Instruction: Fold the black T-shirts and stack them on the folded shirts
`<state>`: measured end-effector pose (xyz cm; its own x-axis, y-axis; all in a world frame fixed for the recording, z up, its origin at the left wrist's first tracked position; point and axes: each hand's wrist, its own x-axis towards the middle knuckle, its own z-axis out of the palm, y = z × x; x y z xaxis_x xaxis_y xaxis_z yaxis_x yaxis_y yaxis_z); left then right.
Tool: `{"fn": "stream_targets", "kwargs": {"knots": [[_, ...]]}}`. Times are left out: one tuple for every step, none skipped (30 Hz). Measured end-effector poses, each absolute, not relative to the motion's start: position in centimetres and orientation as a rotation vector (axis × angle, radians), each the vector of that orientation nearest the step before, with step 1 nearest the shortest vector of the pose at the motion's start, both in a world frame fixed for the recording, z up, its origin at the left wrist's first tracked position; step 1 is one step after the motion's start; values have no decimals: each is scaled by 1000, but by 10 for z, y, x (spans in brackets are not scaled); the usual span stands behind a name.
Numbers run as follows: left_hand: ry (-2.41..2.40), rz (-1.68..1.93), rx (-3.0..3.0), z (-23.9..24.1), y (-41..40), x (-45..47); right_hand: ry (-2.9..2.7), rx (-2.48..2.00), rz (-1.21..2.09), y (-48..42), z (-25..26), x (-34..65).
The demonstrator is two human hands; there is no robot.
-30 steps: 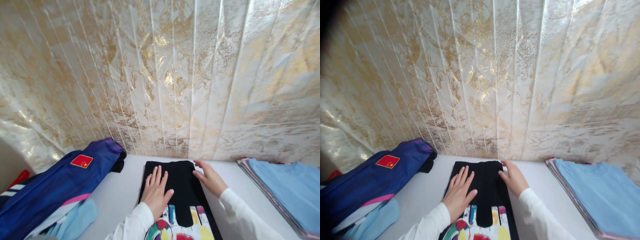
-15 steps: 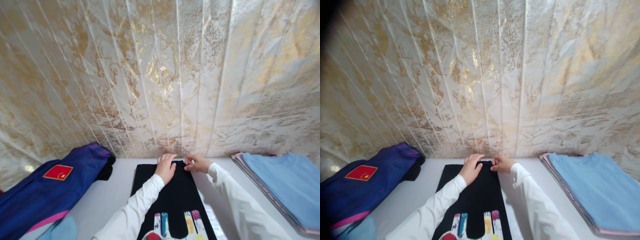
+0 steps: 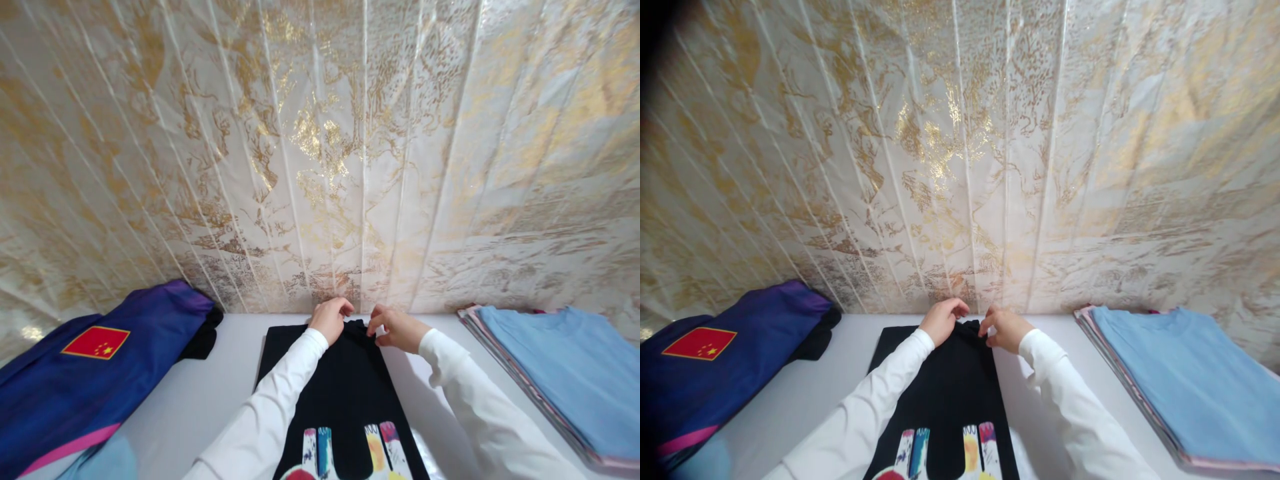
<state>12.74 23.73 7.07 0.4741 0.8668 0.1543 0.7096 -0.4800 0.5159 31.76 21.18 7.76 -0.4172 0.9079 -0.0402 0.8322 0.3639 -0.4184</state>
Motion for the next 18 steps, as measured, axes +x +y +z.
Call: {"fn": "stream_targets", "kwargs": {"knots": [[1285,536,2337,71,242,128,-2453,-1566,542,210,79,317],[1253,503,2332,72,246,127,-2479,-1564,519,209,80,317],[1227,468,2328,73,250,125,-2500,-1566,494,208,81,316],[1207,431,2326,73,252,123,-2516,-1572,468,206,82,315],[1195,393,2325,73,255,119,-2526,-1585,442,205,83,315],[1189,355,2324,73,256,115,-2532,-1602,417,203,85,313],[1187,320,2323,72,257,111,-2536,-1618,397,202,87,312],[1189,289,2322,71,257,107,-2540,-1632,383,201,89,311],[1192,263,2320,70,257,104,-2545,-1642,376,199,91,310],[1193,242,2317,69,257,102,-2550,-1651,377,199,93,309],[1189,224,2315,68,257,101,-2554,-1658,385,198,95,309],[1180,209,2314,67,256,101,-2557,-1665,396,197,97,308],[1169,199,2315,67,256,102,-2558,-1673,408,196,98,308],[1159,191,2318,67,255,103,-2556,-1681,419,196,100,307],[1151,187,2321,67,254,105,-2552,-1686,425,195,101,307],[1148,186,2325,67,253,107,-2546,-1688,427,194,101,306],[1150,189,2328,67,251,108,-2540,-1688,428,194,101,305],[1153,194,2329,68,250,109,-2532,-1681,419,193,101,303]]}}
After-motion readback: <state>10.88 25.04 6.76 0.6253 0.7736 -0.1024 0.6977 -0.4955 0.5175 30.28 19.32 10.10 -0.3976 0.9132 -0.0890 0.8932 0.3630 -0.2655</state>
